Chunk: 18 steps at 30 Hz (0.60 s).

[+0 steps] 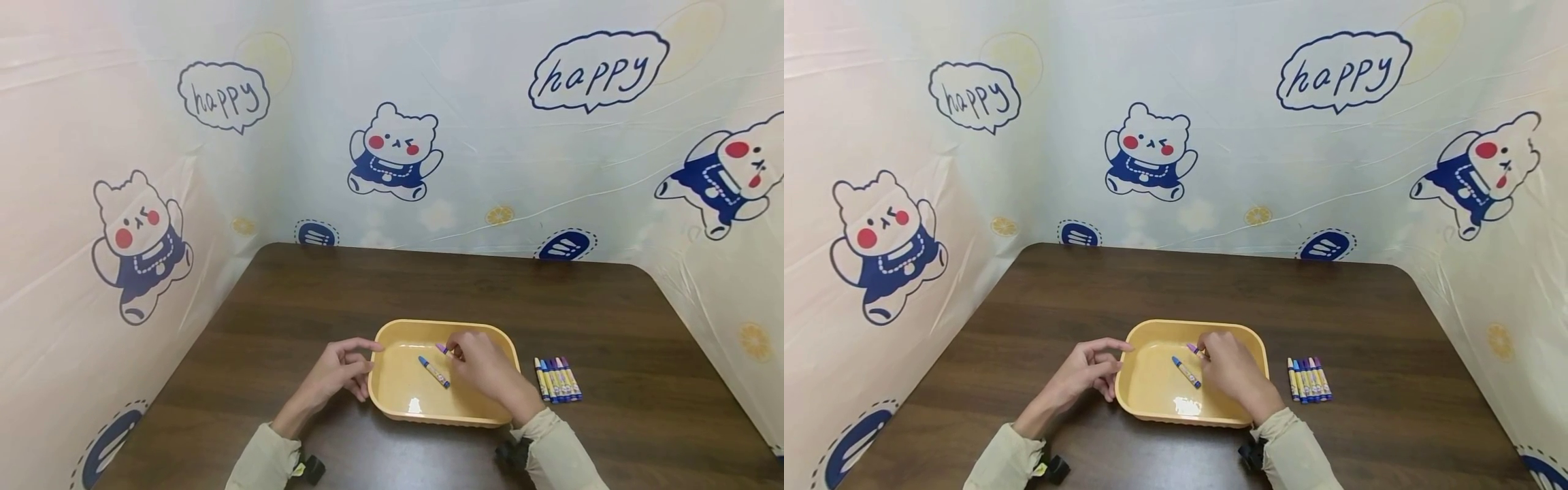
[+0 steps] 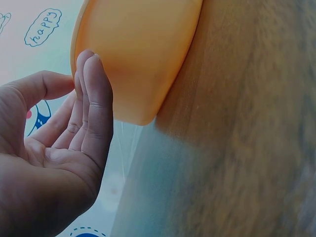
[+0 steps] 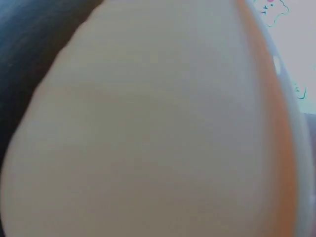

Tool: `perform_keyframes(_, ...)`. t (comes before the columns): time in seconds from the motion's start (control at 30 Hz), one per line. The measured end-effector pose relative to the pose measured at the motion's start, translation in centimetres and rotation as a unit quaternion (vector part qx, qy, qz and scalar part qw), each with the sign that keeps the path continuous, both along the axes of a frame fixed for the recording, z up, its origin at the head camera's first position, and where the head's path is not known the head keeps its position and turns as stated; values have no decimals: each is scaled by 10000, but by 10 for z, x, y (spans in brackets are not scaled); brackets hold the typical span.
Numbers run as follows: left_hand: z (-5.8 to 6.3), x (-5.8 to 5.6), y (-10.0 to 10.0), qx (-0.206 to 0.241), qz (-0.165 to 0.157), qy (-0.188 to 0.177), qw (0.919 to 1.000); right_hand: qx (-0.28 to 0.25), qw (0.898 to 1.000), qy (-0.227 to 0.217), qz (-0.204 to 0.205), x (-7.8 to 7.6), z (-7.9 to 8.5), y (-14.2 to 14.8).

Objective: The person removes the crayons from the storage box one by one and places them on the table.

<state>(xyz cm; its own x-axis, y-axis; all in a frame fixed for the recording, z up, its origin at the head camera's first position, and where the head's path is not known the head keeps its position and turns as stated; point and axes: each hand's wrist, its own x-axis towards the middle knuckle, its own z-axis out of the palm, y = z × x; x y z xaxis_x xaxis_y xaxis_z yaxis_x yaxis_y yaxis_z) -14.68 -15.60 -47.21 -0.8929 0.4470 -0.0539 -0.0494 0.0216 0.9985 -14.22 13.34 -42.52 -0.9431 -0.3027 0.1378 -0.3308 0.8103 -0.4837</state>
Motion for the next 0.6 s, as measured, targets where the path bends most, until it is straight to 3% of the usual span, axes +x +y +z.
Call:
perform_keyframes(0.33, -2, 0, -2, 42, -36, 12, 10000, -379, 9986, 72, 353, 4, 18, 6)
perform_keyframes(0.6, -2, -1, -1, 29, -38, 22, 10000, -413, 9991, 11, 77, 10, 33, 13)
